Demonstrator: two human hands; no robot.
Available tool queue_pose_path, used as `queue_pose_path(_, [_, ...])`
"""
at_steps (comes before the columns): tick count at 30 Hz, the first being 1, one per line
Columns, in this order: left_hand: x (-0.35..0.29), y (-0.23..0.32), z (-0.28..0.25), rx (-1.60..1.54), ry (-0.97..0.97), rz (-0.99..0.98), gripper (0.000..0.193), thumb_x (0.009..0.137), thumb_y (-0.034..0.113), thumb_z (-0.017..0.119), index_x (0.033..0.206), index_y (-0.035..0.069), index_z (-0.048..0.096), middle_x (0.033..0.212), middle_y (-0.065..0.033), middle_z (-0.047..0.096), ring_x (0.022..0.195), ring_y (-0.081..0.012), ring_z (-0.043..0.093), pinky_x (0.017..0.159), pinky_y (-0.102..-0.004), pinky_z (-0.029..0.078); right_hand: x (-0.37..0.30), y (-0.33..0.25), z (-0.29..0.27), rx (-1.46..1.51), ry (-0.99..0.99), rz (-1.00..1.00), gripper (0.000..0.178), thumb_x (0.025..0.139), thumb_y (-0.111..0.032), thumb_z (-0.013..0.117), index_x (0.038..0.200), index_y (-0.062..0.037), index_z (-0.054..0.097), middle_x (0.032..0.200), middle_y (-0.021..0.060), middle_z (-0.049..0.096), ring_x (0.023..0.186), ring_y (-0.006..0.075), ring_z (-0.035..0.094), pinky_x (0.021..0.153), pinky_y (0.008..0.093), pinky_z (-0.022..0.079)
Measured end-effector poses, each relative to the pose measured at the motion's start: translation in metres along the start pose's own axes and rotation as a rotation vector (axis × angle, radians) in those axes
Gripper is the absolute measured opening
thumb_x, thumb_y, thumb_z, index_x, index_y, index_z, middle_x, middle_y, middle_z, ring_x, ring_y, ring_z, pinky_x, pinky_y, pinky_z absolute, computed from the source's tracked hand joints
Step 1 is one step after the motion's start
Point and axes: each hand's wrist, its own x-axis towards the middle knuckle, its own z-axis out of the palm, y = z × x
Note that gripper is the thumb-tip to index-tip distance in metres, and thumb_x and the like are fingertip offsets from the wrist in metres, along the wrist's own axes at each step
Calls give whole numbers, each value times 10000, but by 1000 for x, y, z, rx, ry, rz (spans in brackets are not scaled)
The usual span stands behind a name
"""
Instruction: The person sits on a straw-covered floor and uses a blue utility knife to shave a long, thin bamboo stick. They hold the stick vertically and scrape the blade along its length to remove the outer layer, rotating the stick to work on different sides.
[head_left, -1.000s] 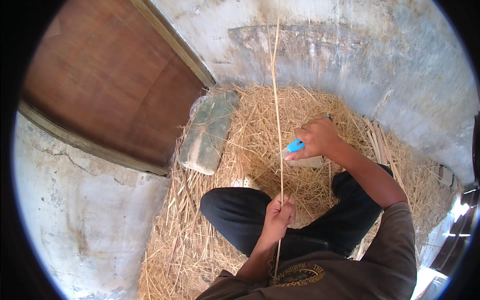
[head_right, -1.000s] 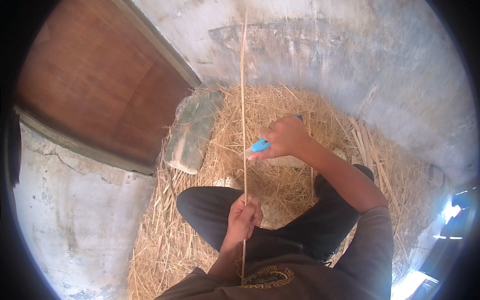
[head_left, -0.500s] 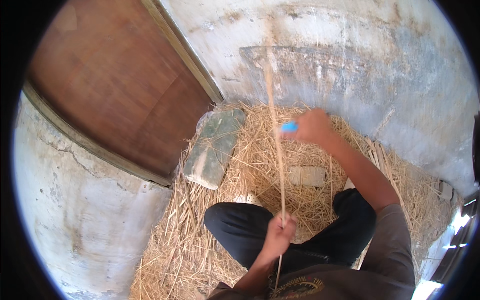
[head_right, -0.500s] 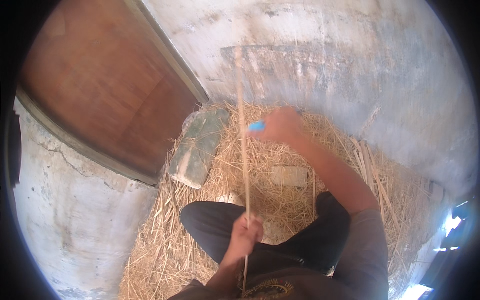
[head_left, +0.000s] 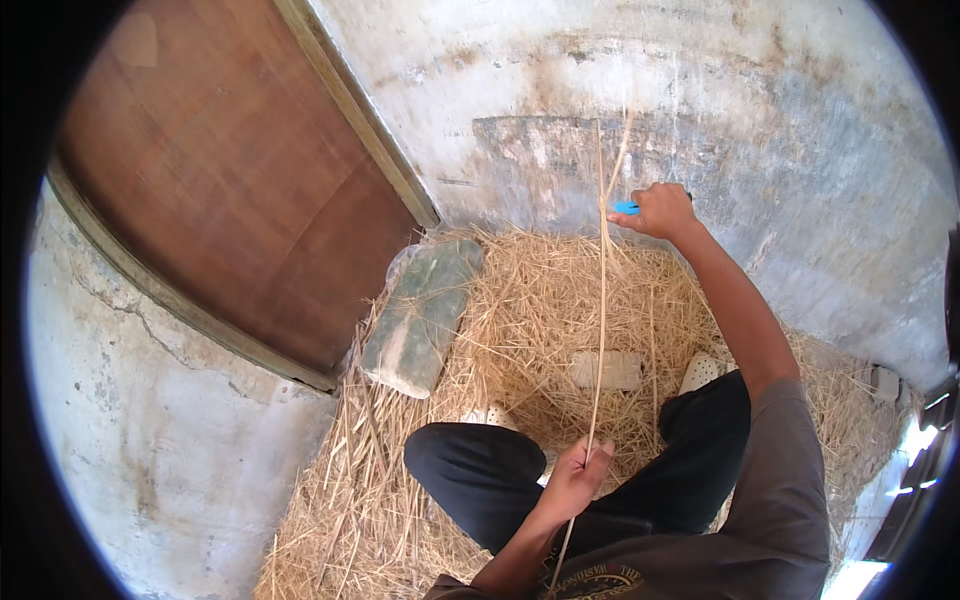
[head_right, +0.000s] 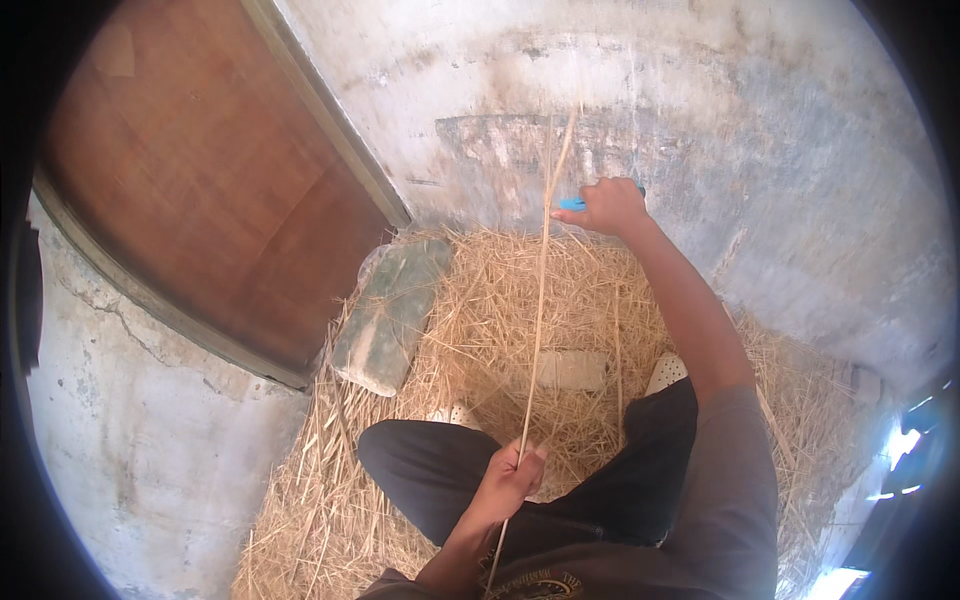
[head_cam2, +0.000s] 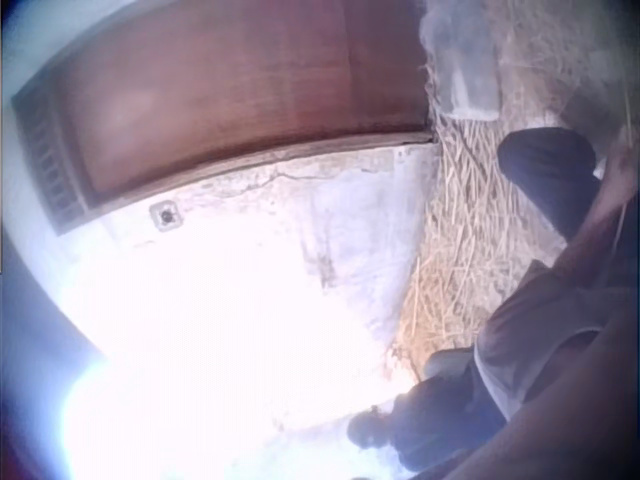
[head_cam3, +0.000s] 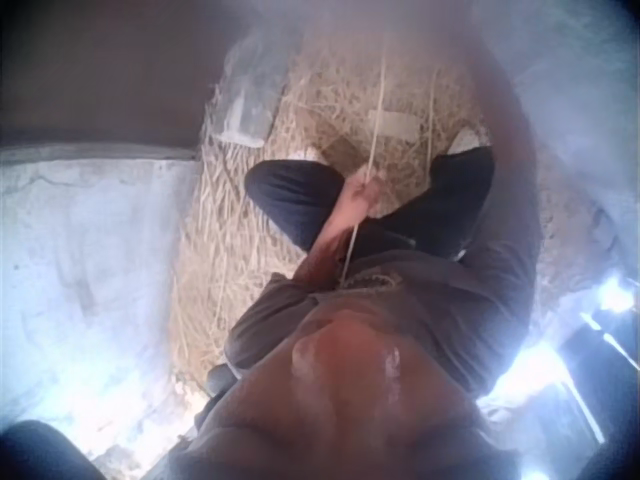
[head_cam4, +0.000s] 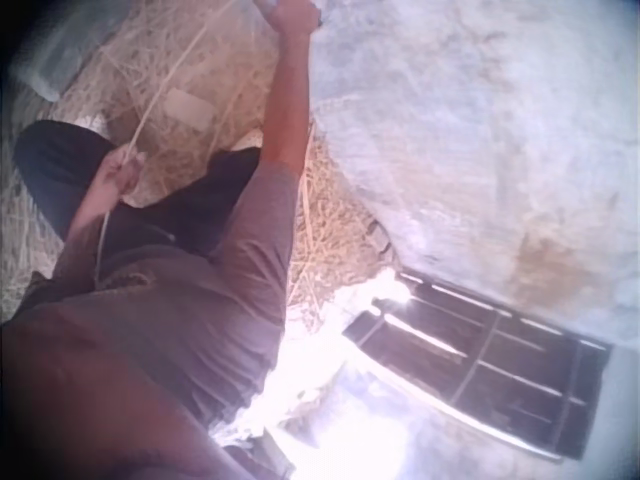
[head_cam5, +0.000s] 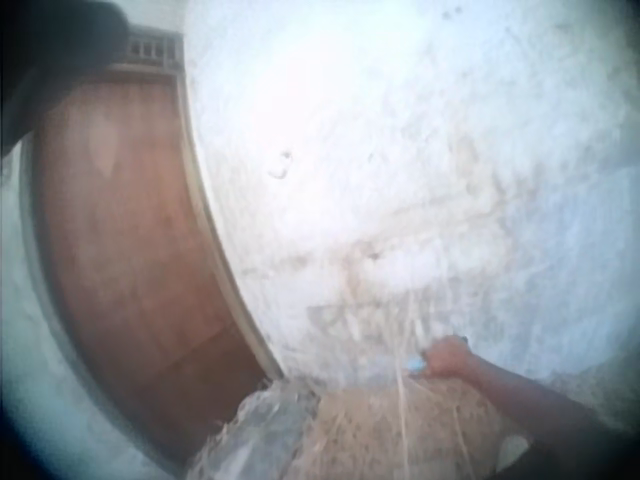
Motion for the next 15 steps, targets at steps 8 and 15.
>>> queue_pose_path(8, [14, 17, -16, -375, -41, -125, 386, 1024, 367, 406, 737, 110, 399, 524, 8, 335, 408, -94, 290, 431, -254, 281, -50, -31, 18, 1718, -810, 643, 739, 851, -790, 342, 515, -132, 339, 429, -46, 270, 333, 102, 255, 329, 306, 230])
queue_pose_path(15, [5, 4, -25, -561, -205, -105, 421, 1034, 406, 339, 753, 98, 401, 537, 7, 346, 378, -87, 305, 396, -242, 271, -97, -75, -7, 1214, -449, 416, 747, 858, -775, 356, 525, -106, 378, 443, -29, 310, 339, 127, 281, 346, 323, 274])
